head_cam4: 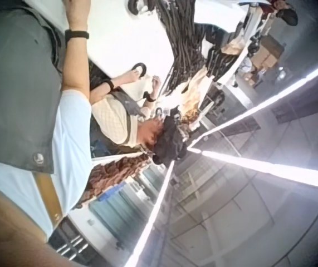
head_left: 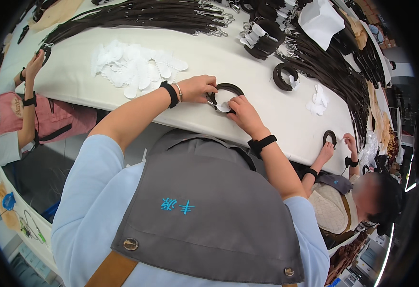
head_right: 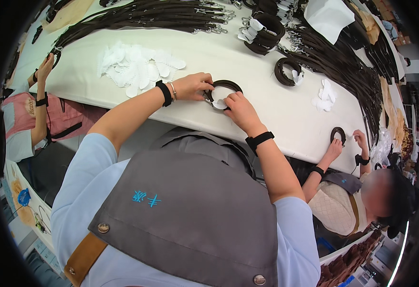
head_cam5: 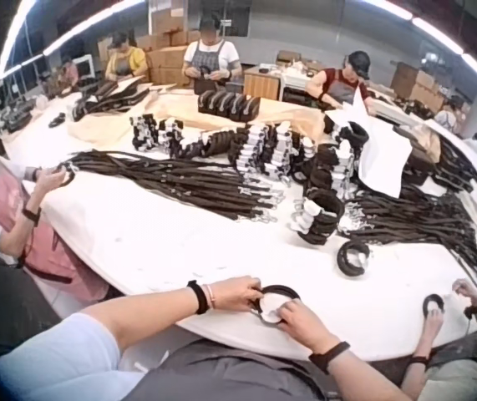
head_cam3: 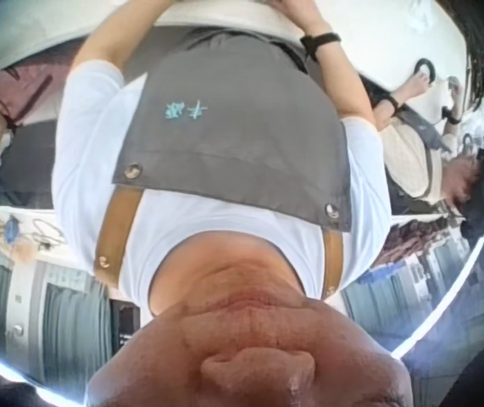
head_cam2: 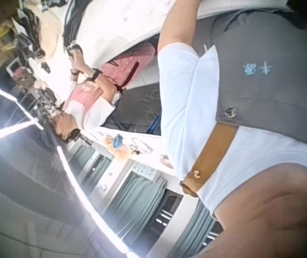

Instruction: Assembling and inspecting leather straps with metal buckles and attaching labels.

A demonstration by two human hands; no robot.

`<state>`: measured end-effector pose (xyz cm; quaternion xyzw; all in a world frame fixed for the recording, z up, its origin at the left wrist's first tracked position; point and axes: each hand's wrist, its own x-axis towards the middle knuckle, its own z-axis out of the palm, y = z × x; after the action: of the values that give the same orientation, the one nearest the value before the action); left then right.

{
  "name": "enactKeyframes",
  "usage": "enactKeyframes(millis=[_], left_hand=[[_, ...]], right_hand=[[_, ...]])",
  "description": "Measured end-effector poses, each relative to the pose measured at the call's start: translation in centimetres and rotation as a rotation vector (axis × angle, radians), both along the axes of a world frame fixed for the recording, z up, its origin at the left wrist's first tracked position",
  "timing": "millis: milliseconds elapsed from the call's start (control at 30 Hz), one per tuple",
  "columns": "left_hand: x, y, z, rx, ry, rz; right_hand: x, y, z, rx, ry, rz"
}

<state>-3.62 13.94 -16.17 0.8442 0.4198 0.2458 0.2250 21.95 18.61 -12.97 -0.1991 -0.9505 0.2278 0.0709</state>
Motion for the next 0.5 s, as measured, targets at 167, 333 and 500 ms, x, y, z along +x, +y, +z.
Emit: enactKeyframes(millis=[167,333,500], left_hand=[[0.6,-0.7,-0.7,0.044,-0.037,0.055],[2.1,-1.5,0.0,0.024,0.063,0.143],[2.0,-2.0,-0.3,0.014,0.119,0.149]], right_hand=[[-0.5,-0.4,-0.5,-0.021,0.039,-0.017],[-0.6,-0.5,-1.4,-0.052,0.053,-0.063],[-0.7,-0.7,-1.1,0.01,0.047,-0.022]])
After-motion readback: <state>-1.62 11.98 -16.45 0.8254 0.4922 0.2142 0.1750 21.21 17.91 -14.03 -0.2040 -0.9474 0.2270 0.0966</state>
